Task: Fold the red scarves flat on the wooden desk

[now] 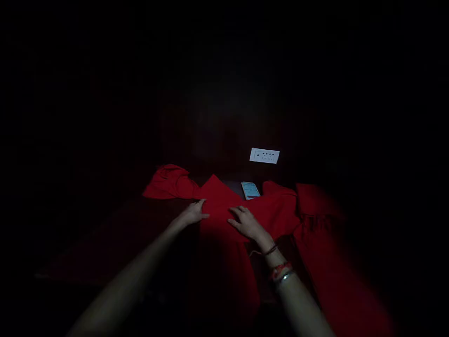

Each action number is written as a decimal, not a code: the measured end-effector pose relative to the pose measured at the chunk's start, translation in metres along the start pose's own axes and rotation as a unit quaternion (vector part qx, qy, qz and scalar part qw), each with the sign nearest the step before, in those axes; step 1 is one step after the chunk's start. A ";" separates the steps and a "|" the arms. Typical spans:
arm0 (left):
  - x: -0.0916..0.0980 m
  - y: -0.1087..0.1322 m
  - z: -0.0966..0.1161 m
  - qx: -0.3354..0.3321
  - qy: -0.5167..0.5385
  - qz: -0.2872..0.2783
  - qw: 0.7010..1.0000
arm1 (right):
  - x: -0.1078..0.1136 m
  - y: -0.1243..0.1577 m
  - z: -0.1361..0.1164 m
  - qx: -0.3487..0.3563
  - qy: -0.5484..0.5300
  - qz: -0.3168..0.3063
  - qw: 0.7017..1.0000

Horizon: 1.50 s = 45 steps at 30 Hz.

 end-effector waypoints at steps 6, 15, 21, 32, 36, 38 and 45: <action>-0.002 -0.013 0.006 0.001 0.216 0.086 0.973 | 0.010 0.000 0.016 -0.050 0.021 0.005 0.999; -0.003 0.003 0.040 -0.087 -0.086 0.128 0.984 | 0.018 0.038 0.013 -0.079 0.020 -0.154 0.985; -0.048 0.040 0.061 -0.159 -0.123 -0.156 0.967 | 0.010 0.055 0.012 -0.121 0.054 -0.122 0.984; -0.035 0.074 0.077 -0.245 -0.227 -0.029 0.942 | 0.021 0.046 0.012 -0.076 0.149 -0.103 0.981; -0.037 0.067 0.078 -0.209 -0.237 -0.026 0.948 | 0.017 0.043 -0.002 0.005 0.186 -0.098 0.978; -0.038 0.064 0.070 -0.201 -0.203 -0.035 0.958 | 0.017 0.047 -0.001 0.034 0.191 -0.074 0.978; -0.028 0.061 0.044 -0.169 -0.093 -0.035 0.981 | 0.016 0.060 0.027 0.029 0.176 -0.056 0.982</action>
Point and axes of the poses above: each hand's wrist, its own y-axis away from the middle knuckle, its own x-axis out of the back of the hand, z = x × y, the point moved 8 cm from there along -y, towards the middle knuckle, and after that the axes turned 15 degrees about y, right-handed, at the moved point
